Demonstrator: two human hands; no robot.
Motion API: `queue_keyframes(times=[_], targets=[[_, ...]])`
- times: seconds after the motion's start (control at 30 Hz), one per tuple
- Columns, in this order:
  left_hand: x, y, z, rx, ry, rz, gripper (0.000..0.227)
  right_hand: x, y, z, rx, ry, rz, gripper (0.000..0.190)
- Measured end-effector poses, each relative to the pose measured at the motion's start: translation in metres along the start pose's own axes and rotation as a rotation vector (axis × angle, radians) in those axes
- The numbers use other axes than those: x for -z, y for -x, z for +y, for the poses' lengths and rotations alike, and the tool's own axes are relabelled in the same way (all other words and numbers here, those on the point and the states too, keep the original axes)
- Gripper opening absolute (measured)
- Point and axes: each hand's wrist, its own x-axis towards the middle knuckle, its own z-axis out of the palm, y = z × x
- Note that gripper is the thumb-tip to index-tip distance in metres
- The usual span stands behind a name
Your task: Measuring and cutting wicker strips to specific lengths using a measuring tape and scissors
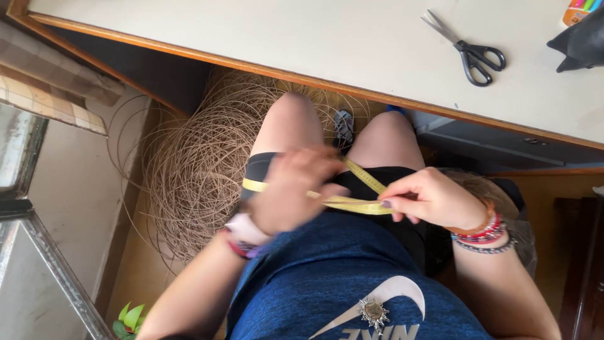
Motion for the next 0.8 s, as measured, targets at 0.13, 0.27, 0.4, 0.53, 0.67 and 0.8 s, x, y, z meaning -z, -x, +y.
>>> queue_keyframes(times=[0.13,0.27,0.4,0.53,0.67,0.8], targets=[[-0.034,-0.01,0.026,-0.201,0.244,-0.025,0.021,-0.006,-0.008,0.005,0.007,-0.004,-0.047,0.018],[-0.024,-0.014,0.015,-0.181,0.231,-0.037,0.013,0.008,0.002,0.03,0.03,-0.099,0.056,0.024],[-0.002,-0.009,0.004,-0.188,0.153,-0.037,0.011,0.026,0.018,0.051,0.016,-0.135,0.146,0.021],[0.013,-0.004,0.001,-0.144,0.147,-0.069,0.012,0.031,0.026,0.051,-0.008,-0.194,0.175,0.016],[0.017,0.001,-0.003,-0.133,0.092,-0.067,0.015,0.027,0.026,0.049,-0.001,-0.24,0.2,0.015],[0.022,0.005,-0.009,-0.125,0.053,-0.075,0.016,0.028,0.026,0.052,-0.025,-0.216,0.205,0.015]])
